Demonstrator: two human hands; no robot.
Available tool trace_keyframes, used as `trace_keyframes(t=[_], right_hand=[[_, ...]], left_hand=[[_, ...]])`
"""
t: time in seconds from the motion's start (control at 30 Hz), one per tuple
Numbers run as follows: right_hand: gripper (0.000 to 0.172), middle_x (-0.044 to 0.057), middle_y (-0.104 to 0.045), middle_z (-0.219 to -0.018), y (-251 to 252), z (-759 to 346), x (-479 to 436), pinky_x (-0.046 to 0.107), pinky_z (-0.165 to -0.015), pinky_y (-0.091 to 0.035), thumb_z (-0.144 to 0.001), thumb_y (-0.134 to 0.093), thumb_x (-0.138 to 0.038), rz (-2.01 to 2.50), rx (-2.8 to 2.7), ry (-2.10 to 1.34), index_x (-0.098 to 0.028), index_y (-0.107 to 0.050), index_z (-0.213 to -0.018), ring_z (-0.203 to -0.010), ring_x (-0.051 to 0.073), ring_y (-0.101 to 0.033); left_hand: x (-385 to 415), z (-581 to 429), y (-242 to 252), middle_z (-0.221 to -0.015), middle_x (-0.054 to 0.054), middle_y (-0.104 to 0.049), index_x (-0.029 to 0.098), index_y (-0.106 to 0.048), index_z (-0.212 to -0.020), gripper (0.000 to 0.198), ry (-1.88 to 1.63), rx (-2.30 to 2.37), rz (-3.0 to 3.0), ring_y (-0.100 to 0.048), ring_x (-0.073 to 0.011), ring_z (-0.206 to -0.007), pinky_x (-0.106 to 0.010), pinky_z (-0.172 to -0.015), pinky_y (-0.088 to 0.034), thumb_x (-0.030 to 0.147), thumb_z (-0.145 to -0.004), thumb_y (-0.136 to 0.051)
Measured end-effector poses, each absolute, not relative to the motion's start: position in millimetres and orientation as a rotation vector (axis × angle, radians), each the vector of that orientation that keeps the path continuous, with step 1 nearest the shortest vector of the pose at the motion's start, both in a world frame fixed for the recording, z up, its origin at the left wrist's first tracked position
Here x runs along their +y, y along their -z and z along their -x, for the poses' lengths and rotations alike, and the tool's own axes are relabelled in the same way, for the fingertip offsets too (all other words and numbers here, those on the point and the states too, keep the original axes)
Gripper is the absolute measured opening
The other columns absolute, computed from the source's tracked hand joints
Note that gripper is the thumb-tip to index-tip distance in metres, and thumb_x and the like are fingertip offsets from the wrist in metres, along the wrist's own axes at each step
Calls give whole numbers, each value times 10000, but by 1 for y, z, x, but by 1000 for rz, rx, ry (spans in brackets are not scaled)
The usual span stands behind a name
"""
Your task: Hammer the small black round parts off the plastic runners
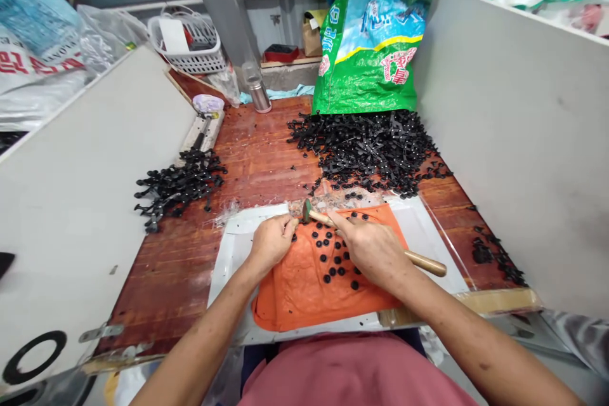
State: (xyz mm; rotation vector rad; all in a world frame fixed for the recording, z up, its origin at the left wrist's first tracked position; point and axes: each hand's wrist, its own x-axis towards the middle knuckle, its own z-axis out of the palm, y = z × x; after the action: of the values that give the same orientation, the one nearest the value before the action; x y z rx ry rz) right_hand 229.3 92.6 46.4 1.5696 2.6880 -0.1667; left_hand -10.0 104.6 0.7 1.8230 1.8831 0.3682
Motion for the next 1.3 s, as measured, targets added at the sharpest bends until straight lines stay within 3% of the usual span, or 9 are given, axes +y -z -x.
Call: trace_keyframes(t=[0.33,0.43,0.53,0.67,0.8,0.9,1.0,1.1,1.3], right_hand=[[532,68,-751,-1015,-56,-231,97,300,-697,-465,-1040,-392,-247,-1712,2792,360,-290,-386,-1571,-835,228,-687],[454,68,-738,-1063,-61,-230,102,299,-764,-466,-1042,-409,-274,-1854,2909,734,-258,-487,-1489,-885,217,-667],[241,8,-687,-912,-58,-225,106,267,-722,-430,-1003,-497,-294,-1813,2925,1255,-233,-659,-1171,-793,171,-606],[170,-50,-529,-736,-48,-217,104,234,-607,-361,-913,-609,-369,-1607,2669,2001,-201,-637,-919,-652,121,-468],[211,-63,-481,-682,-52,-215,93,227,-528,-305,-838,-649,-395,-1645,2298,2542,-193,-588,-856,-555,93,-372],[224,-67,-486,-657,-59,-217,85,228,-507,-296,-793,-684,-391,-1844,2183,2628,-200,-579,-841,-527,89,-359],[184,-62,-508,-665,-60,-215,78,228,-534,-333,-764,-689,-342,-1959,2228,2584,-201,-586,-822,-561,98,-408],[140,-55,-518,-675,-54,-209,70,234,-561,-358,-744,-672,-302,-1960,2266,2536,-199,-588,-790,-596,109,-437],[88,-58,-534,-686,-46,-199,56,234,-586,-388,-751,-650,-252,-1934,2284,2504,-204,-589,-794,-609,112,-459]], left_hand=[[107,14,1,-663,-17,-637,203,-529,-660,346,-374,1832,-1805,-581,-169,-654,-268,-632,-325,349,-954,-418],[100,9,-12,-694,-12,-639,204,-556,-683,323,-460,1729,-1843,-596,-172,-696,-269,-668,-364,328,-950,-424],[89,-4,-29,-730,12,-631,215,-602,-843,182,-611,1639,-1875,-599,-173,-735,-273,-725,-405,342,-929,-503],[75,-19,-45,-739,30,-598,225,-560,-921,91,-767,1570,-1876,-597,-171,-754,-290,-770,-448,292,-872,-597],[66,-18,-48,-1030,-46,-624,223,-583,-1007,220,-1122,1600,-1864,-604,-215,-1015,-353,-948,-475,298,-820,-673],[55,-15,-43,-1126,-68,-624,233,-556,-1141,307,-1345,1688,-1488,-616,-221,-1073,-372,-979,-488,391,-889,-631],[43,-20,-36,-1013,-44,-682,239,-526,-1235,398,-1254,1579,-1151,-668,-204,-948,-361,-909,-517,507,-944,-563],[38,-33,-34,-1096,-50,-689,263,-483,-1359,487,-1228,1413,-1066,-661,-205,-1023,-365,-954,-505,522,-955,-560],[49,-46,-44,-1059,-61,-661,196,-602,-1011,294,-1179,1289,-1033,-616,-207,-1024,-325,-915,-507,480,-937,-576]])
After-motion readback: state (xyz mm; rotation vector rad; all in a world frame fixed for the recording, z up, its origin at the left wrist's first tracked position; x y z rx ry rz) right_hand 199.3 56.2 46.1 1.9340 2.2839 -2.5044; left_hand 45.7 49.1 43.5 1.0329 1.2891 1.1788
